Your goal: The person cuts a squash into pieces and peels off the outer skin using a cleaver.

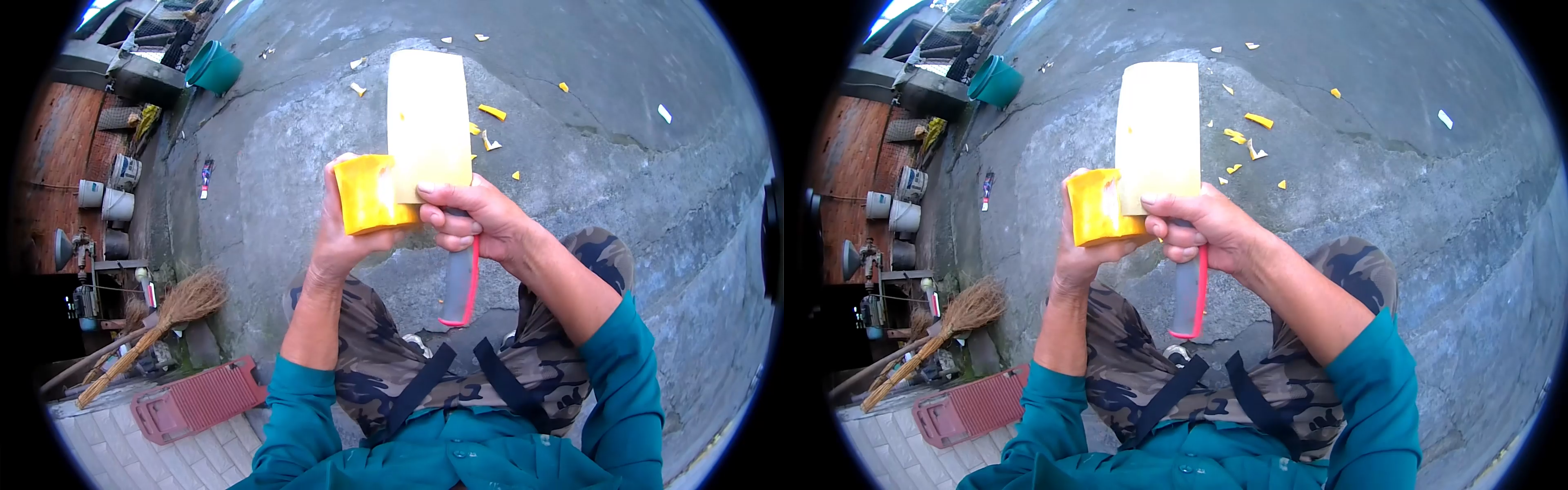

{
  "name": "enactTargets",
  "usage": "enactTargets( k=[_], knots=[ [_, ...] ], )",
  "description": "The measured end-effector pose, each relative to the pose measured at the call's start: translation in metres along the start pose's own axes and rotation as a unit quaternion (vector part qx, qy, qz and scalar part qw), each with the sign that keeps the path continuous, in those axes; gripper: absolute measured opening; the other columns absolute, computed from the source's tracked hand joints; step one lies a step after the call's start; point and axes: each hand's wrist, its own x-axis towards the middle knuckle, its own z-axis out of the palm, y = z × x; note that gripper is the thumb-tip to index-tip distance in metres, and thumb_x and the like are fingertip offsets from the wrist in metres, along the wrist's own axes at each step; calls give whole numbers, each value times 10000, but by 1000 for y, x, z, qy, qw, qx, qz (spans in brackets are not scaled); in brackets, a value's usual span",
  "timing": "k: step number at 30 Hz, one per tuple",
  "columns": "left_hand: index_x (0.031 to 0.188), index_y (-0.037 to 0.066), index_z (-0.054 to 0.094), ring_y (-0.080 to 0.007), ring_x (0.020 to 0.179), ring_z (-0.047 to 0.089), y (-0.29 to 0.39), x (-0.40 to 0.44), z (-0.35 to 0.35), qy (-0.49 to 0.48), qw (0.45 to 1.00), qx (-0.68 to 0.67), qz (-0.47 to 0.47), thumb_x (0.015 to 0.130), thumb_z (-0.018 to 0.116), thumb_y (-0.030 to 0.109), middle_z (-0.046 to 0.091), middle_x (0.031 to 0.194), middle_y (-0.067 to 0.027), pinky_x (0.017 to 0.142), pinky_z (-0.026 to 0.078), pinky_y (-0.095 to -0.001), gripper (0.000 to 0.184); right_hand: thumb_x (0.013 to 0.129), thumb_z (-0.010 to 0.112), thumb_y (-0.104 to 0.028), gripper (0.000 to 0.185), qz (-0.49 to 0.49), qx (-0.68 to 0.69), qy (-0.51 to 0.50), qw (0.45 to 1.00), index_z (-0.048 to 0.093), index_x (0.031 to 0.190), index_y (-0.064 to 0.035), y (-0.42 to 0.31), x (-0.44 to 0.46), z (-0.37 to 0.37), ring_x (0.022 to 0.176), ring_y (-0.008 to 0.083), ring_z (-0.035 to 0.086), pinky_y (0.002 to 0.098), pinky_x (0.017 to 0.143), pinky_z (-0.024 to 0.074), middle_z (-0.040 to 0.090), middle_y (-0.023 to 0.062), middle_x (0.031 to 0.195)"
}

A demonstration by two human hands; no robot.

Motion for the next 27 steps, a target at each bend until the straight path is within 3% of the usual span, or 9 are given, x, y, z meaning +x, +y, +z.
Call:
enactTargets(
  k=[5, 11, 13, 17, 18, 20, 21, 25, 27],
  knots=[
    [1267, 96, 315, -158, 1090, 511, -3, 1, 5, -2, 999, -41, -6, 556, 809, -17, 475, 1157, -46, 950, 454, -322, 873, 927, 576, -135, 107, -38, 57, 22, 997, 530, 956, -43, 13, 1, 12, 405, 7, 315, 188, 404, 310, 564, 18, 699],
    [1249, 83, 324, -173, 1065, 526, -14, 3, 8, 57, 996, 70, -1, 573, 836, 27, 482, 1150, -57, 921, 459, -325, 850, 947, 532, -132, 103, -50, 94, 49, 993, 530, 982, -35, 8, -1, 9, 425, 11, 325, 195, 431, 331, 561, 24, 705],
    [1247, 79, 332, -176, 1050, 532, -20, 6, 5, 54, 964, 235, 115, 579, 846, 39, 490, 1135, -56, 919, 455, -325, 843, 948, 528, -134, 106, -42, 84, 75, 993, 545, 944, -30, 10, 0, 2, 424, 24, 330, 208, 430, 325, 555, 29, 698],
    [1256, 72, 347, -187, 1047, 548, -9, 9, 10, 122, 989, 78, 12, 578, 837, 34, 518, 1137, -66, 924, 465, -330, 838, 948, 536, -151, 142, -134, -64, 63, 987, 548, 879, -27, 6, 1, 8, 431, 32, 342, 221, 433, 314, 540, 17, 667],
    [1256, 72, 347, -187, 1047, 548, -6, 8, 11, 128, 988, 81, 15, 578, 837, 34, 518, 1137, -66, 924, 465, -330, 838, 929, 553, -131, 116, -229, -222, 96, 943, 542, 875, -29, 7, 1, 12, 473, 88, 425, 255, 461, 361, 545, 49, 661],
    [1261, 81, 350, -188, 1056, 555, -2, 8, 10, 118, 992, -17, -35, 549, 840, 12, 523, 1147, -79, 917, 480, -339, 866, 892, 587, -92, 86, -400, -501, 152, 752, 530, 867, -32, 9, 0, 19, 558, 200, 591, 325, 515, 453, 554, 112, 647],
    [1263, 94, 375, -192, 1072, 557, -6, 6, 6, 91, 995, 13, -25, 647, 836, 127, 527, 1157, -78, 919, 489, -348, 770, 840, 606, -41, 117, -390, -573, 133, 708, 526, 925, -46, 11, -5, 20, 689, 325, 653, 366, 587, 500, 596, 154, 740],
    [1268, 94, 377, -191, 1074, 556, -19, 6, 8, 80, 996, -13, -32, 675, 812, 148, 526, 1162, -76, 923, 488, -347, 738, 705, 633, -72, 223, -501, -727, 40, 469, 505, 885, -52, 18, -4, 15, 573, 249, 611, 353, 498, 493, 539, 82, 699],
    [1271, 95, 378, -191, 1075, 556, -20, 7, 10, 81, 996, -25, -32, 694, 797, 161, 526, 1166, -75, 925, 487, -347, 717, 708, 630, -68, 216, -505, -729, 33, 461, 504, 883, -49, 18, -5, 20, 567, 243, 607, 347, 493, 490, 538, 79, 698]
  ],
)
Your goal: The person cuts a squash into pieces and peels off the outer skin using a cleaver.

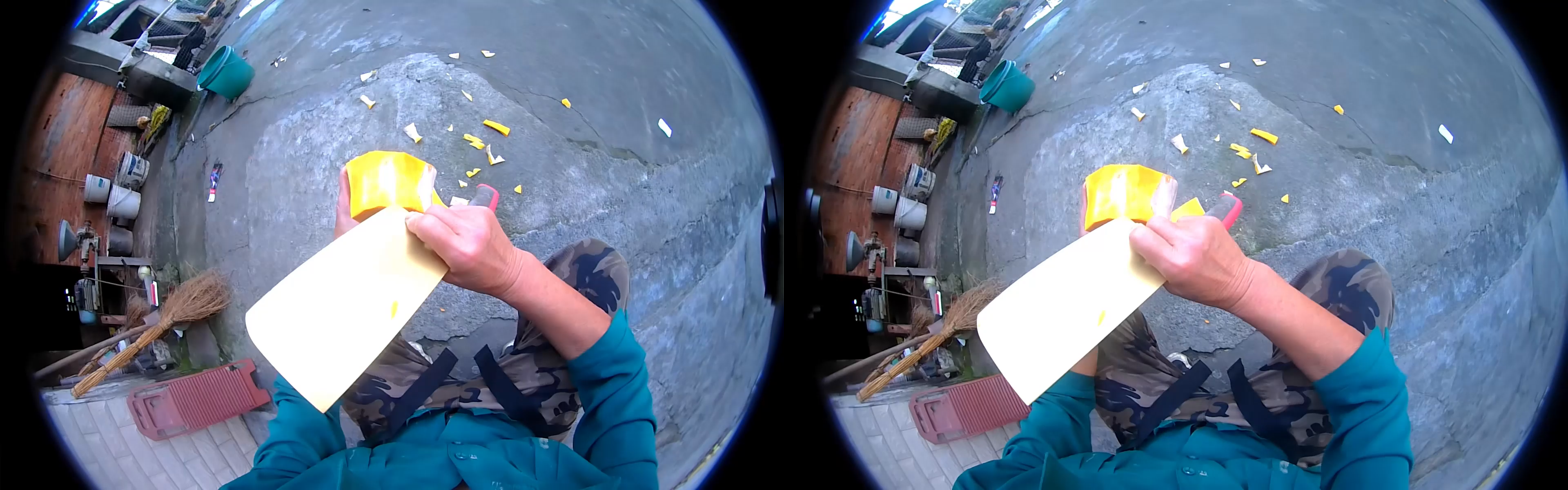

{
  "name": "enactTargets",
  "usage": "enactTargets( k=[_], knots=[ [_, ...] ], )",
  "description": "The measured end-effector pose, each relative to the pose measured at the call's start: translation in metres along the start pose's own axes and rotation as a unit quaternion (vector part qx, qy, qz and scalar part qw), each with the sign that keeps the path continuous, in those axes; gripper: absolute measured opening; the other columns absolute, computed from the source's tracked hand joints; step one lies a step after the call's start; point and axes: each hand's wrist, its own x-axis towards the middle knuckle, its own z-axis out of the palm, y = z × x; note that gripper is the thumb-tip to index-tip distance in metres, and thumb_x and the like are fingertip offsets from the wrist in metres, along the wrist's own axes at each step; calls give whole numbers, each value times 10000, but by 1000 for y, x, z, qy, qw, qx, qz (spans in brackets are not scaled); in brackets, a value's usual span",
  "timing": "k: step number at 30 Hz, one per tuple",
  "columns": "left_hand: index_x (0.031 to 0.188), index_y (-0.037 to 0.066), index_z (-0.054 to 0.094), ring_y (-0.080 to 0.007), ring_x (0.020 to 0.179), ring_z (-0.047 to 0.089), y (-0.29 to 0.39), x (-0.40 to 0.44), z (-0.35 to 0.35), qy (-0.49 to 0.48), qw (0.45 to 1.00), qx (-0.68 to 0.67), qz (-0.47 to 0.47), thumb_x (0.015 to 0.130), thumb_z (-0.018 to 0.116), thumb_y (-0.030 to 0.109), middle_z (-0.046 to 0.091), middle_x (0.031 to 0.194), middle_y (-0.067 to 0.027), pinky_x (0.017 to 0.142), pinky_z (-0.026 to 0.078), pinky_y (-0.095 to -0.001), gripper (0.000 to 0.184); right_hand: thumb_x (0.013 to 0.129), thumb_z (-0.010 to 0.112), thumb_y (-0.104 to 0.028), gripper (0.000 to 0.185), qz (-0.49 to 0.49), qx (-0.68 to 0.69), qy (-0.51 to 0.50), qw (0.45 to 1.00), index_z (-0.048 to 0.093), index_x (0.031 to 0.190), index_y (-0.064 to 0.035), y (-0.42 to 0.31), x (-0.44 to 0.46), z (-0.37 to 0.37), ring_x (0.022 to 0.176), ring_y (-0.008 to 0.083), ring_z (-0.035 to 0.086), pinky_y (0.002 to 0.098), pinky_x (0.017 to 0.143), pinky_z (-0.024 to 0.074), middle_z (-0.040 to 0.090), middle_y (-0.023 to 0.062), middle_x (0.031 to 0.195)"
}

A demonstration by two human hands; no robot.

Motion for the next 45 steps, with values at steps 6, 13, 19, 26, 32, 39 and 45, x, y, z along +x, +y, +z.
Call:
enactTargets(
  k=[6, 13, 19, 26, 32, 39, 45],
  knots=[
    [1282, 95, 382, -189, 1079, 555, -2, -1, 1, 2, 1000, -14, 10, 750, 749, 202, 524, 1176, -72, 932, 485, -347, 655, 716, 615, -53, 197, -20, 9, 13, 1000, 500, 875, -41, -3, 0, 0, 556, 238, 596, 335, 484, 482, 529, 79, 692],
    [1294, 95, 387, -186, 1084, 554, 0, -1, -3, 6, 999, -42, 23, 815, 694, 250, 522, 1187, -69, 940, 482, -346, 590, 734, 593, -41, 169, 17, -8, 9, 1000, 480, 859, -54, -1, -1, 9, 554, 250, 593, 337, 475, 475, 523, 88, 691],
    [1304, 96, 391, -184, 1087, 553, 0, -5, -8, 23, 996, -62, 62, 870, 647, 292, 520, 1197, -66, 946, 479, -345, 540, 760, 584, -49, 166, 55, -18, 33, 998, 470, 880, -64, 2, 0, 21, 553, 261, 594, 346, 477, 476, 527, 98, 717],
    [1319, 95, 393, -176, 1107, 540, -9, -6, -1, 61, 984, 19, 169, 925, 599, 296, 509, 1218, -65, 960, 470, -340, 488, 746, 609, -70, 203, 123, -40, 45, 991, 480, 903, -72, -2, 8, 24, 553, 269, 592, 364, 508, 486, 531, 102, 737],
    [1312, 74, 401, -172, 1148, 515, 2, -4, 4, 72, 973, 83, 201, 879, 663, 296, 493, 1234, -77, 967, 460, -330, 552, 721, 631, -78, 203, 127, -78, 38, 988, 512, 885, -64, -8, 16, 8, 691, 261, 602, 365, 589, 495, 522, 94, 817],
    [1284, 35, 421, -207, 1125, 521, -17, -3, 8, 101, 917, 321, 213, 773, 776, 198, 506, 1205, -107, 959, 434, -340, 643, 716, 647, -103, 236, 140, -52, 73, 986, 502, 895, -50, -5, 14, 18, 788, 290, 599, 378, 621, 503, 503, 123, 890],
    [1213, 26, 459, -211, 1044, 552, -7, 2, 16, 49, 970, 211, 109, 692, 818, 107, 540, 1120, -104, 915, 448, -344, 638, 787, 634, -103, 237, 265, 38, 47, 962, 495, 964, -31, -4, 16, 19, 810, 370, 589, 426, 680, 496, 501, 162, 955]
  ],
)
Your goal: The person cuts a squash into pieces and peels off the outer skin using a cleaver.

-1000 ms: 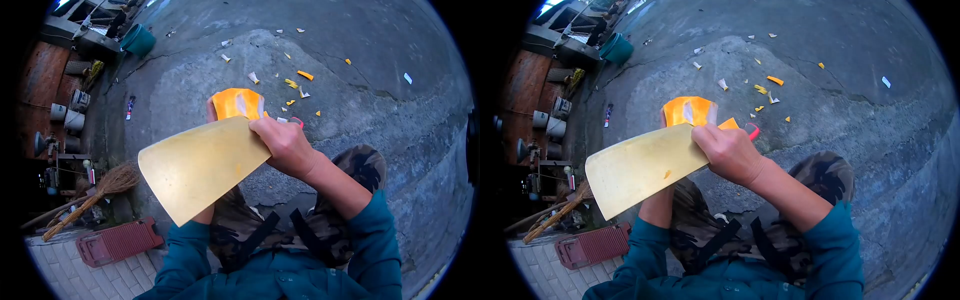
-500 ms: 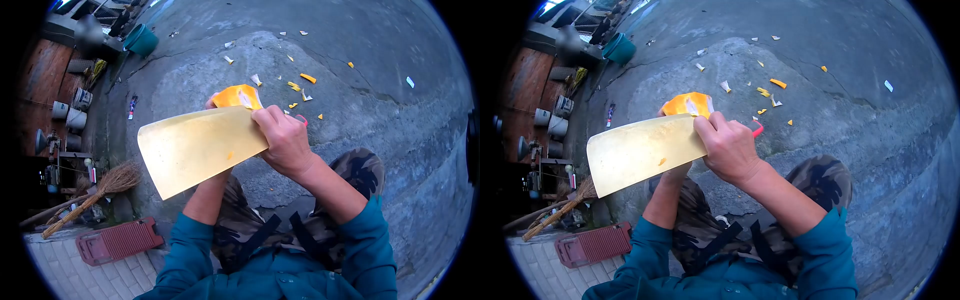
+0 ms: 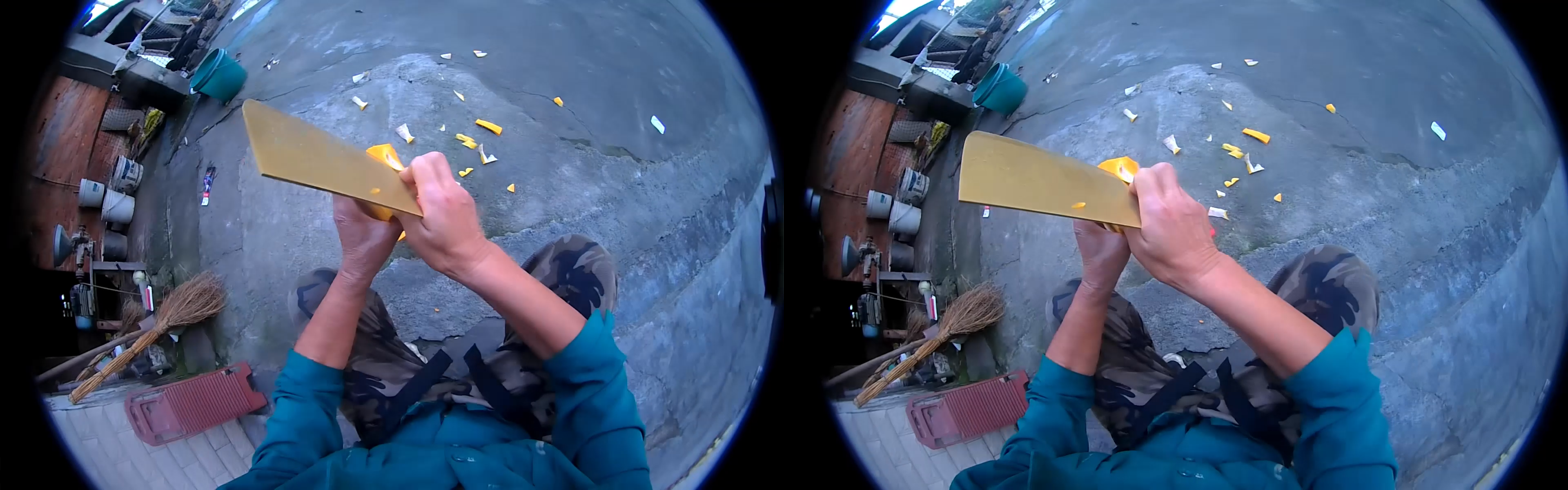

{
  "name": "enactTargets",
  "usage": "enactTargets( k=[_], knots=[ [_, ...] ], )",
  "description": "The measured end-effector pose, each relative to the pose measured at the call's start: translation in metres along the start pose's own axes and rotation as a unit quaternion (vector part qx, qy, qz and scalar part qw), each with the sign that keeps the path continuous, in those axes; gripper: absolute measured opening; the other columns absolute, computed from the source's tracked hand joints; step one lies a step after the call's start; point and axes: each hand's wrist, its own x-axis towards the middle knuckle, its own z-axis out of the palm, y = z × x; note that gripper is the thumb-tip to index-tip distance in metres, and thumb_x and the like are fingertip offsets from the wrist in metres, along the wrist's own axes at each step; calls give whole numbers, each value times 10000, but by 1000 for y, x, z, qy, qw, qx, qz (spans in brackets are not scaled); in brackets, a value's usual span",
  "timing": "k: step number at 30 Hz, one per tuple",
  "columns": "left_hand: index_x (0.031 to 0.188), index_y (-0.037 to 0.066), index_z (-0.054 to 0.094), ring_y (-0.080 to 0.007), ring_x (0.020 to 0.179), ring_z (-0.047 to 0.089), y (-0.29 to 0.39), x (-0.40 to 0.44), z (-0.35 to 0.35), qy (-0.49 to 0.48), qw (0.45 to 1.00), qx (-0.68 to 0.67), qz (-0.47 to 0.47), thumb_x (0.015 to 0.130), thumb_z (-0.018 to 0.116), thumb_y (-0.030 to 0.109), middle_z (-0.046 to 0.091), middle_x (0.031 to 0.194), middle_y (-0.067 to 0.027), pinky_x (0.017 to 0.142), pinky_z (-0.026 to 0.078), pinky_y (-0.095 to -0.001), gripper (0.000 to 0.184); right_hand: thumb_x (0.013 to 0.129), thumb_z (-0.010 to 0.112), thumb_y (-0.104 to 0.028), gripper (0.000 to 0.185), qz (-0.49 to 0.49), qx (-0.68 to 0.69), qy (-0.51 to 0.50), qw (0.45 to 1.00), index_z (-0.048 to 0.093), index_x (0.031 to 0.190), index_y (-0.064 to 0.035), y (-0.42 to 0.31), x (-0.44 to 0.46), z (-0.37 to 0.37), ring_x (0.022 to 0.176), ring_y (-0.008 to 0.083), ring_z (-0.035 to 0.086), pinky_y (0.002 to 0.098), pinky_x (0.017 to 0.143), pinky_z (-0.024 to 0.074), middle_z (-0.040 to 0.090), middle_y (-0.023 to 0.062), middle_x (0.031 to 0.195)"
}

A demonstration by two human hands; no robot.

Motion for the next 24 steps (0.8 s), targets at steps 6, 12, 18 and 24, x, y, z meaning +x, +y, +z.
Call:
enactTargets(
  k=[6, 12, 18, 24],
  knots=[
    [1203, 39, 425, -207, 998, 565, -3, 10, 12, 122, 988, 72, 59, 672, 825, 133, 549, 1093, -111, 870, 461, -357, 671, 850, 619, -225, 263, 57, 0, 5, 998, 466, 964, -44, 14, 7, 14, 804, 411, 601, 488, 674, 496, 496, 179, 978],
    [1221, 53, 405, -207, 1009, 568, 5, 10, 15, 83, 994, 61, -20, 639, 840, 146, 548, 1100, -110, 885, 470, -351, 733, 891, 597, -299, 276, 114, 77, 14, 990, 525, 923, -35, 27, 15, 18, 803, 395, 600, 489, 704, 482, 550, 171, 908],
    [1220, 40, 406, -167, 1025, 569, 4, 9, 3, -1, 993, -106, -56, 598, 825, 95, 550, 1113, -84, 907, 487, -333, 752, 930, 583, -216, 228, 329, 403, -55, 852, 574, 1020, -7, 33, 27, -11, 477, 125, 510, 309, 427, 424, 523, 45, 637],
    [1249, 57, 405, -204, 1053, 575, 18, 7, 0, -44, 961, -237, -132, 565, 793, 23, 548, 1140, -80, 949, 476, -362, 787, 930, 587, -185, 201, 347, 529, -3, 775, 547, 964, 9, 36, 28, -16, 404, 66, 407, 245, 365, 365, 470, 11, 605]
  ],
)
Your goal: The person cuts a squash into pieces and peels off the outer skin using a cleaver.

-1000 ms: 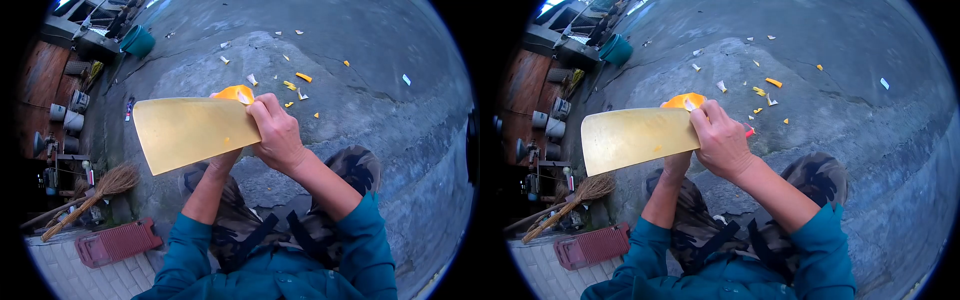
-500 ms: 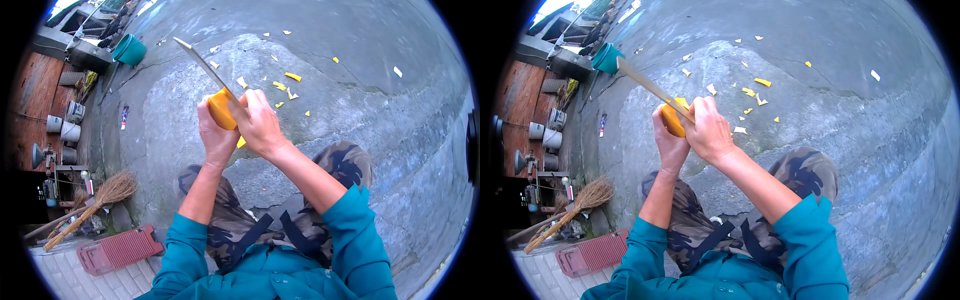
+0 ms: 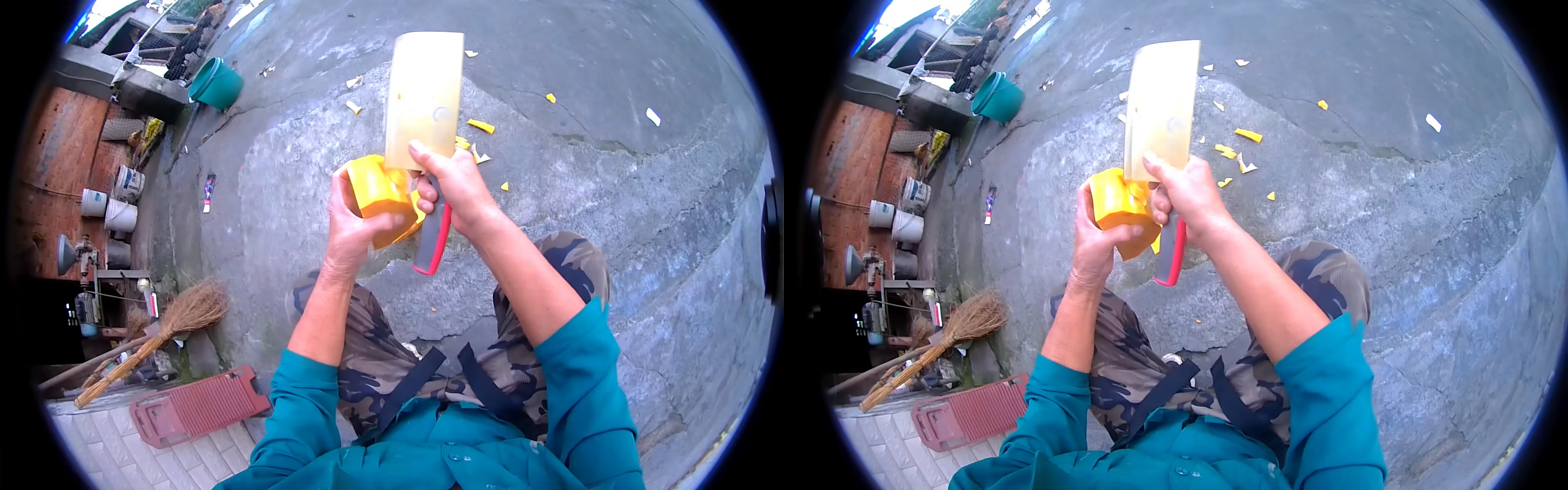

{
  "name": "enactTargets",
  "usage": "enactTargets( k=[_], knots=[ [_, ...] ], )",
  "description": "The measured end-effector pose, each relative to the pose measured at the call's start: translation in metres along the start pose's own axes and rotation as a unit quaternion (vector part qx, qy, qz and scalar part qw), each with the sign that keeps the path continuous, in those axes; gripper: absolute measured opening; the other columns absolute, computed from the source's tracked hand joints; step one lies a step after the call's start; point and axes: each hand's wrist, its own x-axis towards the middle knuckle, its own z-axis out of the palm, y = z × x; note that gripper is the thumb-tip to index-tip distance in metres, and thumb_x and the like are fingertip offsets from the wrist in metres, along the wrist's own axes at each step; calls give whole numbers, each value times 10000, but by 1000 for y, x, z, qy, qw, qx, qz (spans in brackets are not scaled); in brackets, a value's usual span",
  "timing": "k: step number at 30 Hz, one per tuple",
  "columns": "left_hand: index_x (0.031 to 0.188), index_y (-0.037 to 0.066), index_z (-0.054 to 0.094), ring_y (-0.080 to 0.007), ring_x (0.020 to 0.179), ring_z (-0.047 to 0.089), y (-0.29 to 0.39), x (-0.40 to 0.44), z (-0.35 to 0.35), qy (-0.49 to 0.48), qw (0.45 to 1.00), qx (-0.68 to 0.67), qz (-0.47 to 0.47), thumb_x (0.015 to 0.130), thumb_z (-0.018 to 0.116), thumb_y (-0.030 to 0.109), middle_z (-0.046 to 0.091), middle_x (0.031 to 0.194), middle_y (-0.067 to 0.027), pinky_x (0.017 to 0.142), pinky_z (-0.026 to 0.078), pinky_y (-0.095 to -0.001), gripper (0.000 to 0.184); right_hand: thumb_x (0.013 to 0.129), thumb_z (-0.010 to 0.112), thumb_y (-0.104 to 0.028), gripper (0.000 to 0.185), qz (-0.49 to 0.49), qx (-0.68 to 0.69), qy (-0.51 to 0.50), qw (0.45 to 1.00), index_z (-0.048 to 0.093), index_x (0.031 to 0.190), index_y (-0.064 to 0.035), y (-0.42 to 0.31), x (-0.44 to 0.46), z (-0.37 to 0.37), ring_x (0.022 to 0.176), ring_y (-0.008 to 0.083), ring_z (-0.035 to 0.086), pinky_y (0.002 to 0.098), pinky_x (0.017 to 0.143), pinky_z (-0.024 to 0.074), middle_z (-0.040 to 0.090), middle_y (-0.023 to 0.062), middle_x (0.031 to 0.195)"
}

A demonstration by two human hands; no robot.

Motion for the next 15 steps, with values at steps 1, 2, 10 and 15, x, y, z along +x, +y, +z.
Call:
enactTargets(
  k=[1, 2, 10, 15],
  knots=[
    [1249, 57, 405, -204, 1053, 575, 0, 1, -2, 0, 1000, 3, -1, 565, 793, 23, 548, 1140, -80, 949, 476, -362, 787, 930, 582, -171, 177, 12, 32, 34, 999, 537, 955, -1, -2, 2, -5, 418, 63, 404, 243, 375, 366, 477, 18, 631],
    [1259, 69, 405, -215, 1073, 569, 1, 0, -7, -13, 999, -49, -10, 549, 788, 11, 548, 1148, -75, 965, 465, -371, 809, 929, 577, -157, 155, 27, 63, 67, 995, 527, 947, -11, -4, 3, -11, 431, 61, 402, 240, 384, 367, 484, 25, 657],
    [1273, 100, 404, -219, 1115, 547, 8, 2, -30, -53, 995, -89, -2, 496, 790, -10, 552, 1160, -53, 1003, 436, -382, 874, 943, 549, -167, 148, 115, 72, -100, 986, 514, 979, -27, -18, -15, -24, 453, 39, 398, 226, 406, 385, 537, 43, 736],
    [1265, 110, 406, -193, 1125, 534, 7, 4, -23, -61, 996, -70, 2, 492, 799, -35, 551, 1163, -43, 1003, 437, -370, 879, 944, 542, -158, 136, 128, 127, -107, 978, 526, 966, -24, -12, -19, -15, 444, 36, 408, 220, 398, 395, 553, 35, 712]
  ],
)
